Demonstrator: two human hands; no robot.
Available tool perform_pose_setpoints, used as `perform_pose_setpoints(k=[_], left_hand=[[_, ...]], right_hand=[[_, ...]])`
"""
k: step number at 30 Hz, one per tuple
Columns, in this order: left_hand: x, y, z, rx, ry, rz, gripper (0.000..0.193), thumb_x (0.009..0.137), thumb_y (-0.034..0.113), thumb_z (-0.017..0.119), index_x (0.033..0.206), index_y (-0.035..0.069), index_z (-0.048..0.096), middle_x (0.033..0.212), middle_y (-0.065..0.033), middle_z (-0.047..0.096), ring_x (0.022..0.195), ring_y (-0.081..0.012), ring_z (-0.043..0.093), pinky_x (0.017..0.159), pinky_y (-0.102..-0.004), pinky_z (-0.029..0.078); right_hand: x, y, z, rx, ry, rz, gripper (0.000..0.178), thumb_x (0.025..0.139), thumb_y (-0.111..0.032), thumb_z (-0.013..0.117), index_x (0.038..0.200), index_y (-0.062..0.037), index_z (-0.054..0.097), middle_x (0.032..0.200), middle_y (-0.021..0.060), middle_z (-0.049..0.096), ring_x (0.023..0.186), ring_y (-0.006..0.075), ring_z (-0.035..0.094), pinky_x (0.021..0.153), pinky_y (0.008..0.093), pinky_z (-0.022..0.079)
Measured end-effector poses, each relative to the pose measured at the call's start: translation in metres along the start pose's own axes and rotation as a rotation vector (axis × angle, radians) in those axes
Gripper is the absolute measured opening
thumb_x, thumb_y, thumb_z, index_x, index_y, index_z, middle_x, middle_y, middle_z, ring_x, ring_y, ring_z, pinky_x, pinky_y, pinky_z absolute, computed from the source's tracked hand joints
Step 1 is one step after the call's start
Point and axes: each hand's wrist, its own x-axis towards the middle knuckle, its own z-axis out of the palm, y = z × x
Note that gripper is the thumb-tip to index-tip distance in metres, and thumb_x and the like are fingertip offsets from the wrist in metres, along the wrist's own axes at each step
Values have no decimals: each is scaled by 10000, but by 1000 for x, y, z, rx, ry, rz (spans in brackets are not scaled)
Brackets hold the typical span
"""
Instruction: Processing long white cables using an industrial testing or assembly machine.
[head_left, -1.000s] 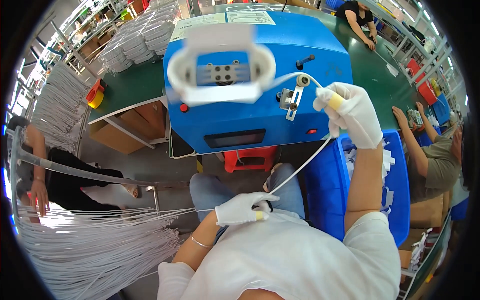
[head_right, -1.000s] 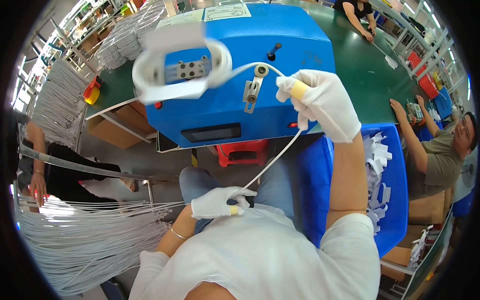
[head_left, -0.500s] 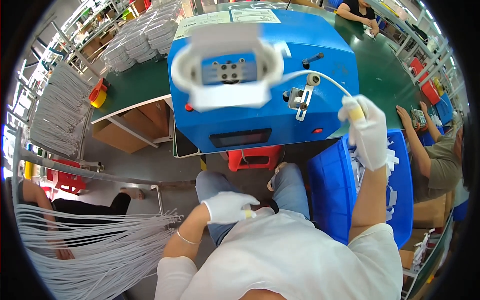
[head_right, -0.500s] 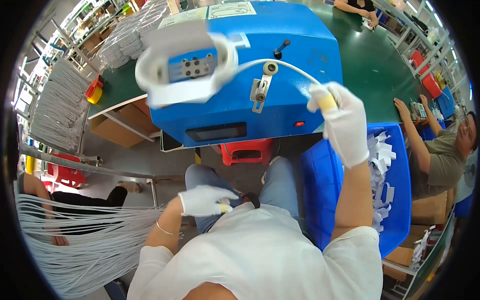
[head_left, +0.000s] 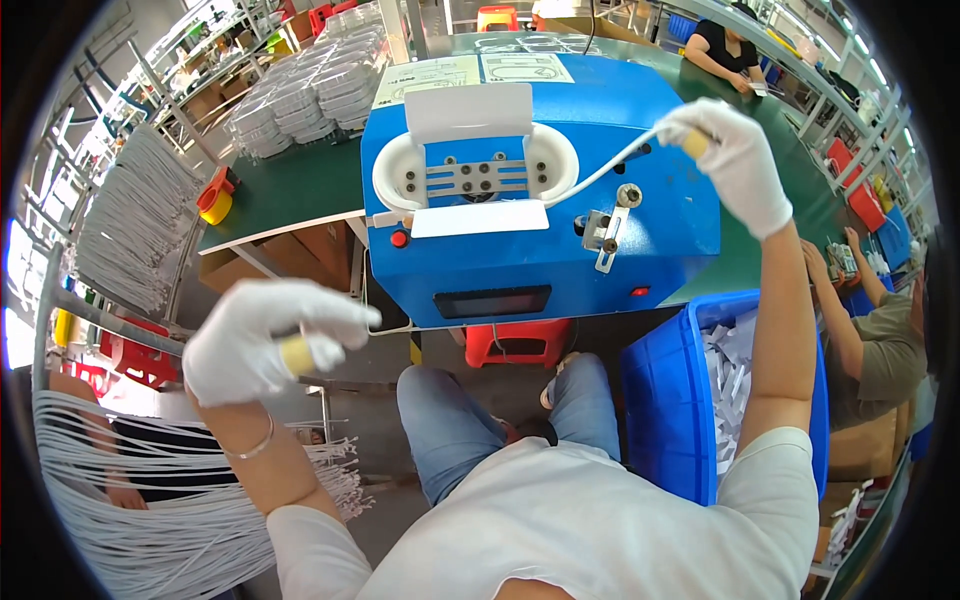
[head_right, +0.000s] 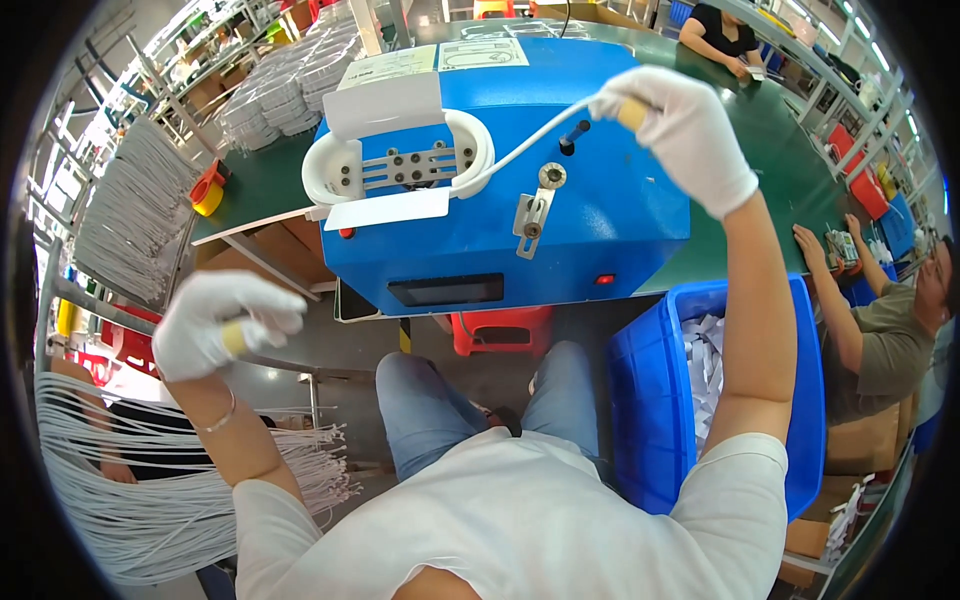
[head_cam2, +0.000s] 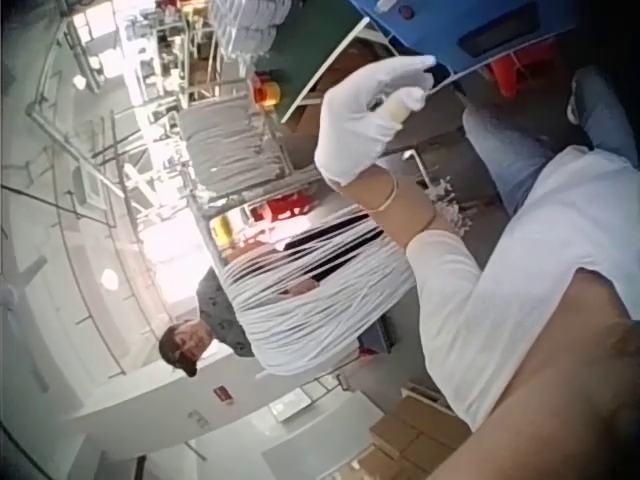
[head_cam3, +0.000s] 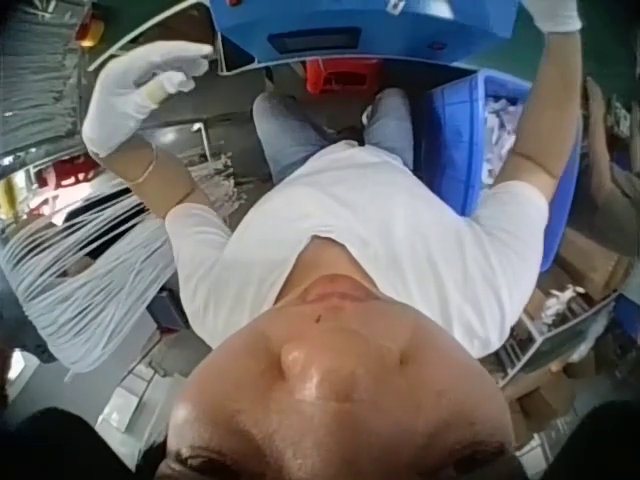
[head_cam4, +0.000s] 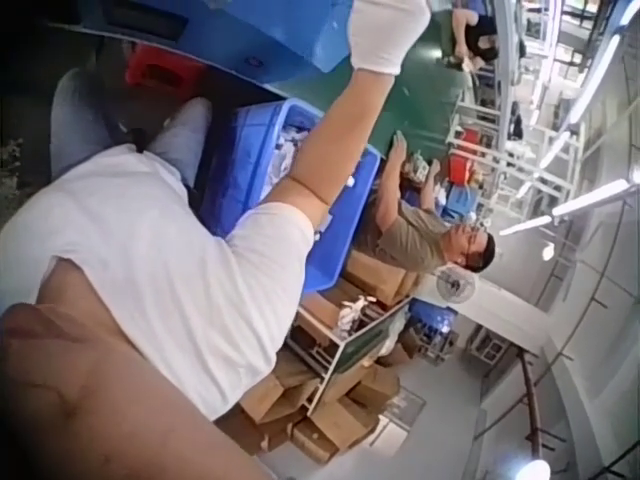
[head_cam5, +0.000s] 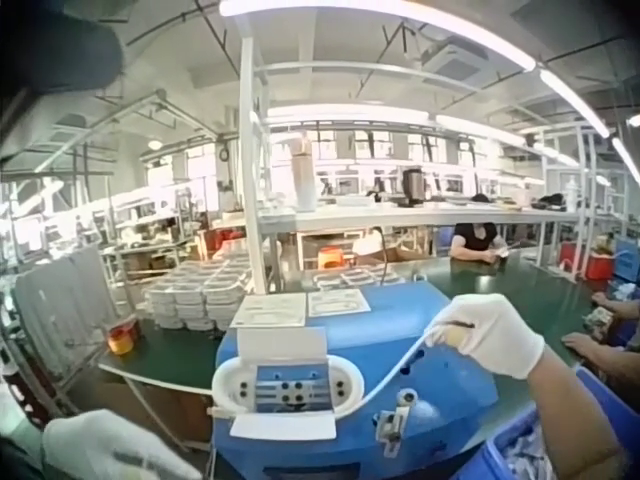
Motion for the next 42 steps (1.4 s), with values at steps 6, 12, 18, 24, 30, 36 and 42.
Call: perform_pose_setpoints(k=[6,12,18,24,30,36,42], left_hand=[[102,49,-19,388,506,573,186,801,28,614,948,72,719,902,-47,686,705,-106,602,695,-228,499],[182,54,-27,755,328,711,203,777,54,621,918,128,746,865,-77,694,694,-166,610,725,-254,509],[155,61,-46,814,179,461,199,719,72,646,890,95,745,832,-82,695,708,-185,618,747,-276,506],[97,54,-42,724,268,150,185,747,62,644,912,44,726,829,-104,690,731,-186,620,751,-280,500],[104,35,-34,922,336,161,209,775,64,602,953,48,711,900,-151,683,781,-252,645,779,-315,506],[113,22,13,906,814,551,177,813,203,623,906,63,676,837,-137,653,832,-295,628,739,-382,505],[124,6,18,1059,848,666,81,719,154,637,739,76,649,726,-90,609,724,-262,602,650,-372,496]], right_hand=[[93,12,27,-190,107,-381,127,848,-128,634,947,-67,684,909,54,672,803,128,611,772,238,489],[132,-6,72,-211,40,-391,243,779,7,650,998,-95,678,895,32,670,771,144,566,778,230,480],[109,-69,63,-19,341,-462,184,778,-41,667,958,-74,684,940,66,641,820,196,601,764,268,477],[57,-99,49,-323,123,-568,158,733,3,649,877,-57,679,839,75,593,795,246,603,688,326,491],[56,-90,68,-469,21,-478,123,752,-100,653,872,-69,653,817,60,584,736,243,592,631,335,483],[60,-89,74,-561,-66,-411,152,759,-127,654,900,-72,642,832,75,589,746,265,592,665,338,490],[83,-61,67,11,-328,-56,238,882,-240,556,995,-44,633,891,70,643,815,212,621,746,294,489]])
